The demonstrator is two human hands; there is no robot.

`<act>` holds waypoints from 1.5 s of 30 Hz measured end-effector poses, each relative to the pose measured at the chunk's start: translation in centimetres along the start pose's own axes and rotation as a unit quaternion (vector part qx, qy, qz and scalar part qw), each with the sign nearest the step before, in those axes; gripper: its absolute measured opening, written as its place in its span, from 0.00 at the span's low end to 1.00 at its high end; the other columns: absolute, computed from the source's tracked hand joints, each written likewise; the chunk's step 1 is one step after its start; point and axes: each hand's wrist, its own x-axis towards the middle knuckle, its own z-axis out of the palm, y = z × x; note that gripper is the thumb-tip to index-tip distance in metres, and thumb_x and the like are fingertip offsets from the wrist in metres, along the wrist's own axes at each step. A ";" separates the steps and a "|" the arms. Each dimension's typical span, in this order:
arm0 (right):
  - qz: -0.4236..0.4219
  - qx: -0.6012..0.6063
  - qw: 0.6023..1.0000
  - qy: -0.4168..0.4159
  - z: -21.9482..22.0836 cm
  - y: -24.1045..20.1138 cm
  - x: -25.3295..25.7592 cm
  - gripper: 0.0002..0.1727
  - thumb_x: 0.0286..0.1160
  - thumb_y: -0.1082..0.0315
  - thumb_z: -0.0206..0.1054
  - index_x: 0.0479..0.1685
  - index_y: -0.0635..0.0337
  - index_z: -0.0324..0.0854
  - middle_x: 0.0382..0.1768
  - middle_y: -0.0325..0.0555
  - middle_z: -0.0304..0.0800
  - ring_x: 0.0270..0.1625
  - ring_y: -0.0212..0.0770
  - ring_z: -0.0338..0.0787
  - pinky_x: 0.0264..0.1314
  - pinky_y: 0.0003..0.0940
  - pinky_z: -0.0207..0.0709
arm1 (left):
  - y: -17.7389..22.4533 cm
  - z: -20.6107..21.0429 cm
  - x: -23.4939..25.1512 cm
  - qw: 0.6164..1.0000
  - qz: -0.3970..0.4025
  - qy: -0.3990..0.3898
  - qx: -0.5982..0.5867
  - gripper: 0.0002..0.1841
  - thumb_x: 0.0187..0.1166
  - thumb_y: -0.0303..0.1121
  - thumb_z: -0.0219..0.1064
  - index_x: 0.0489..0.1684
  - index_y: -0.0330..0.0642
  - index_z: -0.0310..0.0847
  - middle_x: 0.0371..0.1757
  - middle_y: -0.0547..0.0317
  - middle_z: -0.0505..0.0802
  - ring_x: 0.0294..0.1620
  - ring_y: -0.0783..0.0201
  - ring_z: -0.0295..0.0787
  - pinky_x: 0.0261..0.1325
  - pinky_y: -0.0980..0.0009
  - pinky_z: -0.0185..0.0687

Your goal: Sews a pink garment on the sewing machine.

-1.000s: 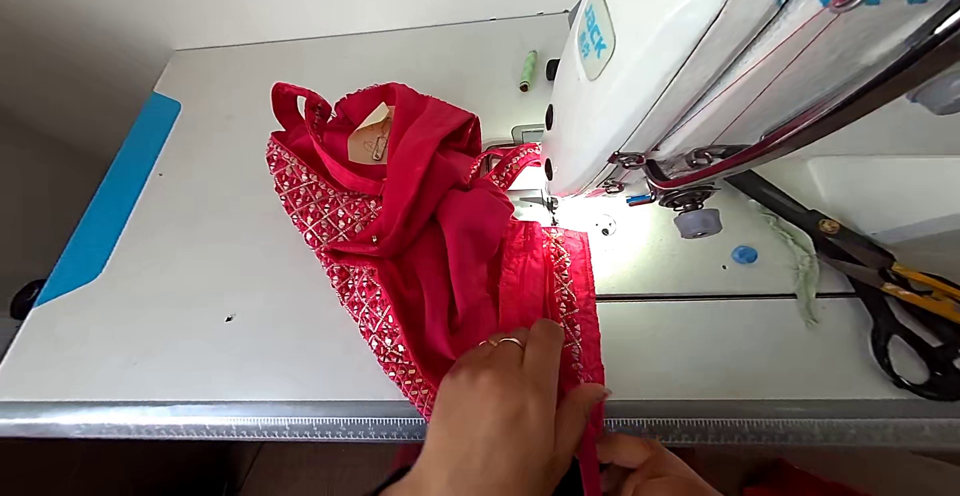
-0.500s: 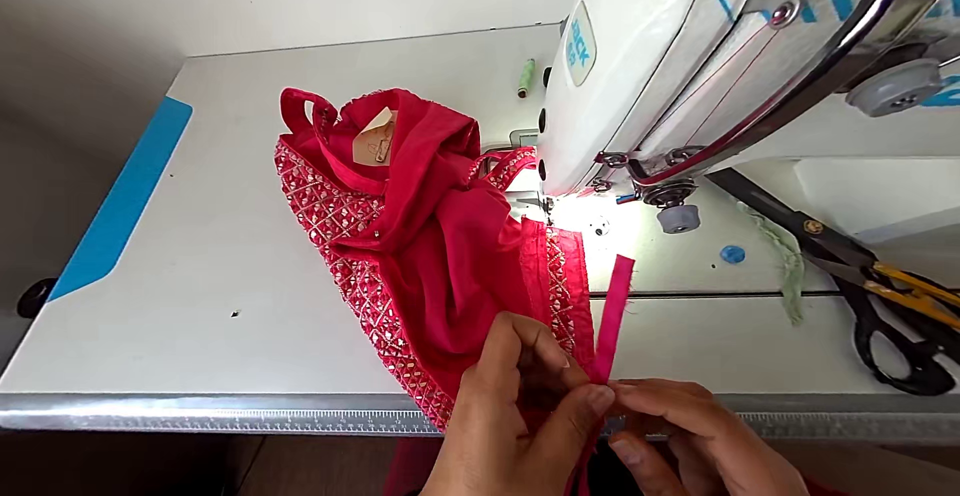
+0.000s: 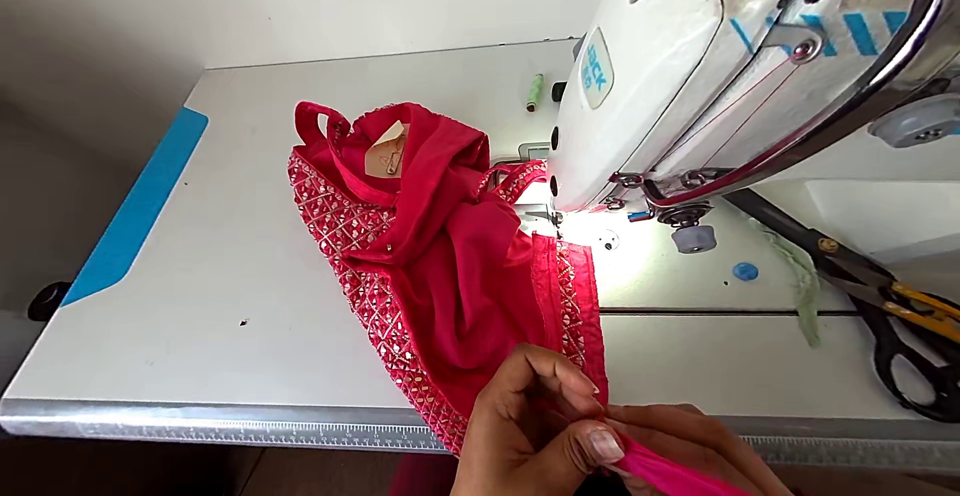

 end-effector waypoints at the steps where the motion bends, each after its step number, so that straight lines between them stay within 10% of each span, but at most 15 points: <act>1: 0.002 -0.001 1.000 -0.002 -0.1 0.0 0.1 0.05 0.84 0.67 0.68 0.48 0.57 0.85 0.51 0.35 0.89 0.59 0.20 0.87 0.64 0.13 0.79 | 0.2 -0.2 0.0 1.000 -0.006 -0.023 0.013 0.12 0.81 0.35 0.71 0.52 0.39 0.78 0.45 0.69 0.89 0.44 0.80 0.87 0.46 0.80 0.87; 13: -0.196 -0.239 0.951 -0.026 -1.3 3.0 1.3 0.03 0.88 0.67 0.59 0.47 0.56 0.77 0.50 0.43 0.84 0.58 0.35 0.86 0.67 0.22 0.77 | 1.2 -0.2 -0.3 0.994 -0.101 -0.028 0.044 0.08 0.83 0.27 0.66 0.53 0.36 0.75 0.38 0.68 0.88 0.31 0.78 0.87 0.32 0.79 0.87; 25: -0.011 -0.049 0.995 0.086 1.0 3.9 1.4 0.07 0.87 0.62 0.62 0.50 0.53 0.82 0.47 0.34 0.91 0.49 0.24 0.92 0.52 0.17 0.88 | 0.6 0.6 -1.3 0.993 -0.086 -0.012 0.082 0.14 0.81 0.23 0.67 0.61 0.28 0.80 0.35 0.65 0.88 0.29 0.77 0.85 0.31 0.78 0.86; 45: 0.168 0.214 0.955 0.121 1.9 0.9 2.4 0.07 0.90 0.74 0.53 0.54 0.58 0.75 0.32 0.31 0.94 0.30 0.26 0.93 0.32 0.20 0.89 | 0.0 2.0 -2.5 0.976 0.005 -0.023 0.218 0.16 0.79 0.22 0.69 0.60 0.21 0.82 0.40 0.44 0.91 0.31 0.74 0.83 0.38 0.81 0.81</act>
